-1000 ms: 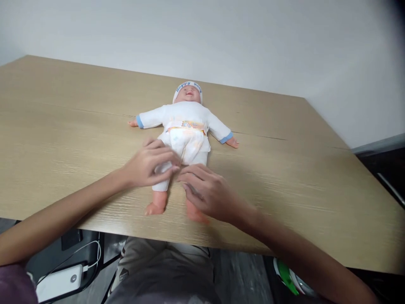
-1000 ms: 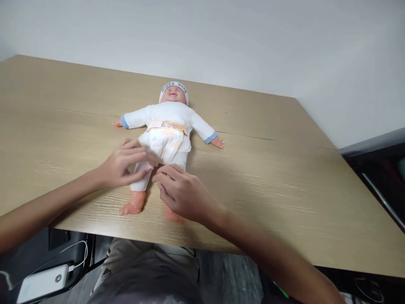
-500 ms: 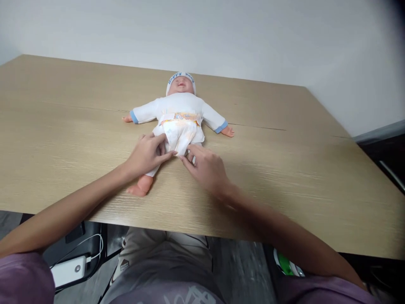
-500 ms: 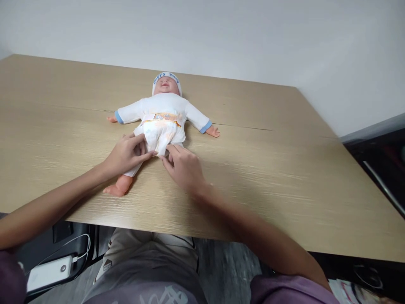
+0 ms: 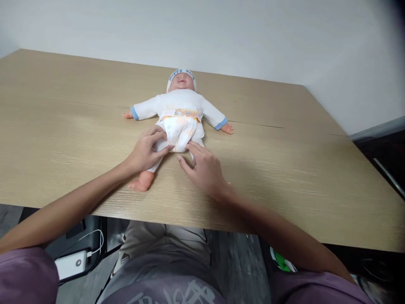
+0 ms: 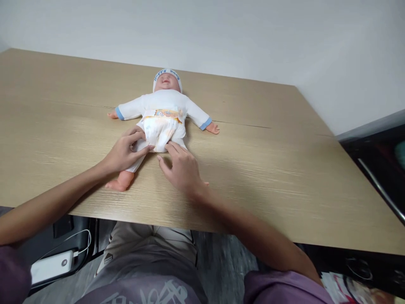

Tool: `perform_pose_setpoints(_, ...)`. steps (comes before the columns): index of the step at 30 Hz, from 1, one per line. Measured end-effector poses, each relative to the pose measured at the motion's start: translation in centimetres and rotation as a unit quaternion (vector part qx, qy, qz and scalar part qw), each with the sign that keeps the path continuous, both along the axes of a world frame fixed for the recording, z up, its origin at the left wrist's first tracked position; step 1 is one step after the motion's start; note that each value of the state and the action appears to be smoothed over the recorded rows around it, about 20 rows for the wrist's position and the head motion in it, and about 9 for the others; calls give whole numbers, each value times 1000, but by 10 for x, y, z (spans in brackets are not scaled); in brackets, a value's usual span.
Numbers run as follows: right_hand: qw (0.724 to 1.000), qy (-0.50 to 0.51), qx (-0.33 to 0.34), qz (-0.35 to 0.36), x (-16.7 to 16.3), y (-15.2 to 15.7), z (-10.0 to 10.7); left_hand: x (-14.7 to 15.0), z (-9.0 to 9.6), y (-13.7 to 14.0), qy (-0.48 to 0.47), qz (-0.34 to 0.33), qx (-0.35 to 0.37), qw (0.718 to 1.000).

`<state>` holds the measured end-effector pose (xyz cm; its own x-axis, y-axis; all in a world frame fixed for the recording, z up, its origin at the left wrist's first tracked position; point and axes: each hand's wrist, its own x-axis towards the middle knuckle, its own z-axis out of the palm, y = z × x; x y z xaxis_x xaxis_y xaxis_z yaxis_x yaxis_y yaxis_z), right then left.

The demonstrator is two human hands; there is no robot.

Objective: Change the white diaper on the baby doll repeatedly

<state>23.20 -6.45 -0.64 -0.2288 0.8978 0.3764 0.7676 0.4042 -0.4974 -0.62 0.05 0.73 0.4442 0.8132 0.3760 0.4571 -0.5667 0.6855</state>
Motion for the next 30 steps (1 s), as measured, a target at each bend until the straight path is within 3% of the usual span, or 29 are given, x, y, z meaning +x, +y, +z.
perform_pose_setpoints(6, 997, 17, -58, -39, -1, 4, 1, -1, -2, 4, 1, -13, 2, 1000)
perform_pose_setpoints(12, 992, 102, -58, -47, -1, 9, -1, -1, -7, 8, 0, 11, -13, 1000)
perform_pose_setpoints(15, 988, 140, -49, -50, 2, 10, 1, 1, -12, 11, -81, 17, -82, 993)
perform_pose_setpoints(20, 981, 163, -63, -85, 12, 10, 5, 2, -21, 15, -251, 26, -199, 947)
perform_pose_setpoints(26, 982, 150, -51, -101, 18, 9, 6, -4, -16, 9, -199, 74, -228, 950)
perform_pose_setpoints(30, 990, 103, -31, -89, 18, 9, 7, -5, -8, 6, -175, 39, -223, 958)
